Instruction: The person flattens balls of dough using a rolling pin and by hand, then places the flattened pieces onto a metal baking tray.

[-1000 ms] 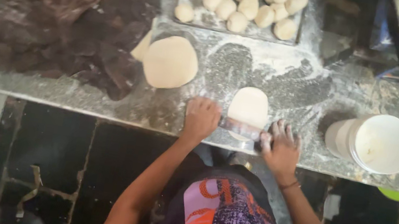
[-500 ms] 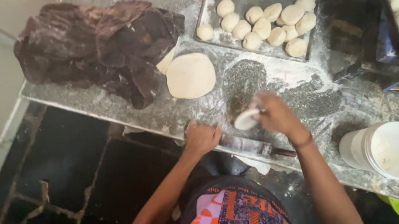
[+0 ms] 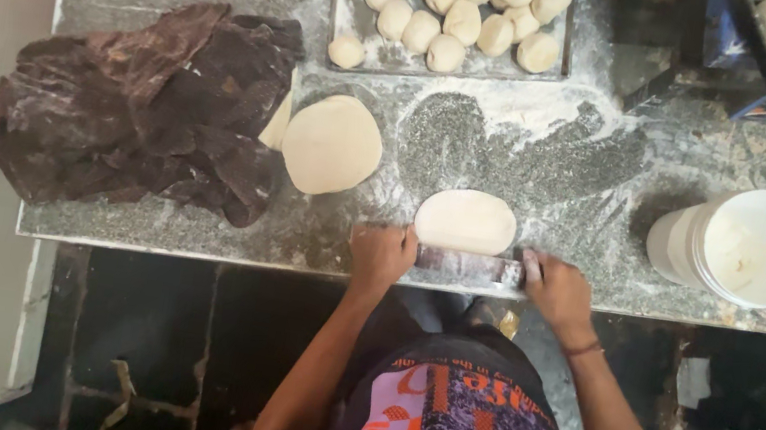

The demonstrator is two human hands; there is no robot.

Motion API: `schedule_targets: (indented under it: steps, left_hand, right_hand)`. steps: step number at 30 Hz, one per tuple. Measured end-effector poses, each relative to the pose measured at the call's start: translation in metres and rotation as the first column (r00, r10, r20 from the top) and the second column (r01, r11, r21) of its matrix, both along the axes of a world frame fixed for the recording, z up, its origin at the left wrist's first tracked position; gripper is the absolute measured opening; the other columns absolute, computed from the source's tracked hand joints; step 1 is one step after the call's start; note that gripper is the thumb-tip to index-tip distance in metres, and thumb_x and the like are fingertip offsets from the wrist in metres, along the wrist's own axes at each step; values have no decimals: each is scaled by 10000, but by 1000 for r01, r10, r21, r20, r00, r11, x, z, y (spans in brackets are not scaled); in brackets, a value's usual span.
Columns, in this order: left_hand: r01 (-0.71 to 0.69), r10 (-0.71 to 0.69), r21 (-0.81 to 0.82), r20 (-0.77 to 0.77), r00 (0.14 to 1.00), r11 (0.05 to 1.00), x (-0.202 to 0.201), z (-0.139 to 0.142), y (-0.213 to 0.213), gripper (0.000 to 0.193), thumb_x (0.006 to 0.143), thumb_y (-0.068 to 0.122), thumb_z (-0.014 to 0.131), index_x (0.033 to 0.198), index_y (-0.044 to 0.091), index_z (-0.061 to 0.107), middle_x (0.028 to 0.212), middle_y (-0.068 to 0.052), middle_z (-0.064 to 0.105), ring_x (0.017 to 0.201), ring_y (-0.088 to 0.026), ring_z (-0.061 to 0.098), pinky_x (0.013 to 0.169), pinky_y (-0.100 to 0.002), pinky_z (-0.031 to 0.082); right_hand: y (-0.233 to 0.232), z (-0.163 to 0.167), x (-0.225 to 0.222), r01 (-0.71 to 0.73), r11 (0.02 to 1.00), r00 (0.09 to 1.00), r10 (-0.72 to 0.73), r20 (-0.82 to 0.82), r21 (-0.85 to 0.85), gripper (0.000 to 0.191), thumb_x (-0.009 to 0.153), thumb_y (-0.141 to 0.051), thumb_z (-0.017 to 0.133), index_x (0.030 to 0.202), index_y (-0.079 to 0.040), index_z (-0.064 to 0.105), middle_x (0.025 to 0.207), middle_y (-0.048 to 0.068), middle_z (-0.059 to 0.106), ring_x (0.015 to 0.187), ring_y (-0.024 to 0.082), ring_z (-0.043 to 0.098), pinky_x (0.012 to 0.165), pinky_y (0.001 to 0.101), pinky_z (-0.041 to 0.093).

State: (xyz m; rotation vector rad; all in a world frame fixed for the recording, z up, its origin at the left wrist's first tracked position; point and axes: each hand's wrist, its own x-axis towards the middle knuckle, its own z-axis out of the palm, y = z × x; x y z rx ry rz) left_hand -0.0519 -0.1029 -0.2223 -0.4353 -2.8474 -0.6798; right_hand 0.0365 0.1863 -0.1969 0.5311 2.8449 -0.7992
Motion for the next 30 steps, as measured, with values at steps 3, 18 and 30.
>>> schedule_targets:
  steps: [3, 18, 30]
  left_hand:
    - [-53, 60, -41, 175, 983, 998, -10, 4, 10, 307, 981, 326, 604, 840, 82, 725, 823, -190, 695, 812, -399, 650, 865, -578, 484]
    - [-122, 82, -174, -224, 971, 977, -103, -1, 38, 520, 1072, 316, 563, 1538, 159, 393, 1667, -151, 308, 1581, -392, 251, 1257, -572, 270]
    - [-216, 20, 249, 611, 791, 944, -38, 9, 21, 575, 899, 455, 705, 1195, -29, 617, 1077, -241, 717, 1063, -424, 694, 922, -493, 531]
  right_hand:
    - [-10, 1, -18, 50, 999, 999, -50, 3, -17, 445, 1043, -446, 498, 1168, -88, 732, 1128, 217, 720, 1076, 387, 686, 970, 501, 536]
    - [17, 5, -140, -83, 981, 975, 117, -190, 175, 791, 1117, -561, 412, 1661, -7, 264, 1713, 314, 143, 1598, 475, 129, 1242, 697, 111]
    - [39, -20, -17, -255, 959, 912, 280, -299, 120, 422, 1005, -354, 624, 679, -89, 658, 743, 105, 658, 714, 322, 610, 794, 488, 430]
